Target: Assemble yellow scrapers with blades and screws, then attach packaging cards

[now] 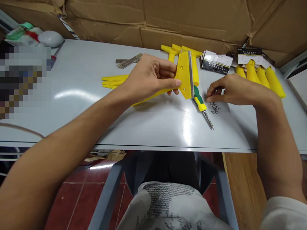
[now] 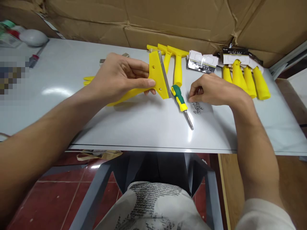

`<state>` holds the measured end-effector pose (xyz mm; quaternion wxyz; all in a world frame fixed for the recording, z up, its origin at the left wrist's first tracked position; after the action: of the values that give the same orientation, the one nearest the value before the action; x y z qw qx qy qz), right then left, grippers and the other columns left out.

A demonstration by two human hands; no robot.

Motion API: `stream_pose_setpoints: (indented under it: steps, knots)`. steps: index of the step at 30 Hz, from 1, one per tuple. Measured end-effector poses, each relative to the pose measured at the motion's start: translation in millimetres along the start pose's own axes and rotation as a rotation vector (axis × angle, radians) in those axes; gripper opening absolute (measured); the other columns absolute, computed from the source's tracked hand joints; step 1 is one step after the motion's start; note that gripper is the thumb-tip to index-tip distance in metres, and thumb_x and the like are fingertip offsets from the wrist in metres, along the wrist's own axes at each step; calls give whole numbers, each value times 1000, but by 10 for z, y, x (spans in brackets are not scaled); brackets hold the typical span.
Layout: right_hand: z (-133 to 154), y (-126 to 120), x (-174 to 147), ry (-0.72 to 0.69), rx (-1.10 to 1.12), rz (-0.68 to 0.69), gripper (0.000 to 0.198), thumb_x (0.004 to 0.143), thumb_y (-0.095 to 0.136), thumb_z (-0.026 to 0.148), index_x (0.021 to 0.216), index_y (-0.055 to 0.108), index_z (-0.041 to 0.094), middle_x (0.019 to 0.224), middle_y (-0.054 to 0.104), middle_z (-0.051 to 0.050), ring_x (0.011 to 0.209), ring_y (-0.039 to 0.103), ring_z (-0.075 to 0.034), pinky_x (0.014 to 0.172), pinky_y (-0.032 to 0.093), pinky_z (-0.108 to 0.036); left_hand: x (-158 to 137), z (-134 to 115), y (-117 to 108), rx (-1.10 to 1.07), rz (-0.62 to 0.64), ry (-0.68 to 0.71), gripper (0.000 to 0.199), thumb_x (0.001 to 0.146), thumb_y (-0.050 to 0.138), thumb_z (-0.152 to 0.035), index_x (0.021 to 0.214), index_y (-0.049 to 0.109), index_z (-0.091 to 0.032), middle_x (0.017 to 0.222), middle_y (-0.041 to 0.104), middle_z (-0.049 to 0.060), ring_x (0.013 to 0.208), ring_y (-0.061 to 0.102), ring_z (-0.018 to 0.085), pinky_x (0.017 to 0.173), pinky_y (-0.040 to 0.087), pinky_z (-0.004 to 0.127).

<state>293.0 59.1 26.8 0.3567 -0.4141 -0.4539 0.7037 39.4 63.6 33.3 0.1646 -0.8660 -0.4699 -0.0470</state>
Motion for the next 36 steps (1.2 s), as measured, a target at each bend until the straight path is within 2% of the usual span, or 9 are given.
stream_pose_setpoints:
  steps: [5, 9, 11, 14, 18, 20, 25, 30, 36]
  knots:
    - [65, -21, 3, -13, -25, -41, 10, 93, 76, 30, 89, 85, 29, 90, 84, 0, 78, 72, -25, 87, 54, -47, -3, -23, 19, 3, 27, 34, 39, 82, 102, -52, 94, 82, -21, 92, 84, 8, 76, 76, 21, 71, 66, 40]
    - [112, -157, -65, 17, 64, -168, 6, 88, 80, 32, 84, 83, 29, 81, 79, -3, 74, 70, -26, 86, 56, -50, 6, 11, 22, 13, 40, 17, 39, 82, 101, -53, 99, 84, -22, 94, 85, 7, 78, 76, 21, 75, 68, 41]
    - [157, -217, -113, 15, 191, -256, 7, 87, 82, 38, 84, 83, 31, 83, 80, -3, 77, 72, -28, 83, 57, -51, 2, -1, 25, 7, 37, 24, 37, 81, 102, -48, 98, 85, -21, 93, 86, 8, 75, 76, 20, 70, 67, 38]
    - [263, -239, -144, -66, 517, -402, 19, 86, 90, 48, 84, 83, 31, 84, 80, -5, 74, 69, -26, 69, 55, -49, -16, -17, 38, 9, 33, 8, 34, 82, 100, -44, 96, 84, -19, 93, 87, 8, 74, 78, 20, 67, 66, 34]
    - [410, -161, -87, -240, 884, -572, 29, 80, 99, 48, 88, 81, 27, 84, 77, -5, 65, 62, -19, 55, 50, -41, -46, -27, 79, 24, 63, -3, 31, 85, 98, -43, 98, 82, -19, 92, 86, 6, 80, 82, 22, 73, 70, 35]
    - [451, -89, -44, -244, 979, -610, 30, 82, 98, 49, 93, 80, 27, 88, 77, -4, 66, 62, -18, 55, 51, -39, -55, -21, 100, 18, 72, -12, 31, 86, 98, -40, 98, 80, -19, 92, 85, 6, 82, 83, 23, 75, 71, 36]
    - [533, 110, 14, -104, 1049, -553, 42, 86, 90, 66, 99, 76, 28, 93, 80, -4, 76, 67, -20, 61, 56, -38, -62, 5, 156, -34, 90, -36, 43, 83, 99, -38, 112, 72, -22, 89, 85, 2, 80, 85, 23, 73, 70, 34]
    - [607, 181, 48, -155, 1093, -511, 54, 81, 89, 78, 94, 73, 29, 93, 78, -3, 67, 61, -18, 59, 55, -38, -69, 35, 176, -40, 105, -53, 54, 80, 100, -37, 119, 64, -27, 85, 85, -3, 77, 85, 22, 71, 67, 32]
    - [590, 215, 78, -156, 1124, -477, 54, 78, 92, 77, 90, 70, 29, 80, 71, -1, 67, 62, -18, 54, 51, -33, -86, 20, 183, -33, 103, -45, 56, 80, 100, -39, 117, 60, -28, 85, 85, -3, 73, 83, 21, 69, 64, 32]
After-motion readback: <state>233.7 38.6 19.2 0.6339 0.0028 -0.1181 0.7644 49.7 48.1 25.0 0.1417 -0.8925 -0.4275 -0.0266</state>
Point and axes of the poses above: each hand's wrist, its own x-axis towards the middle knuckle, its own y-axis out of the palm, z = x × y, the point moved 6 cm from there along x, towards the middle knuckle
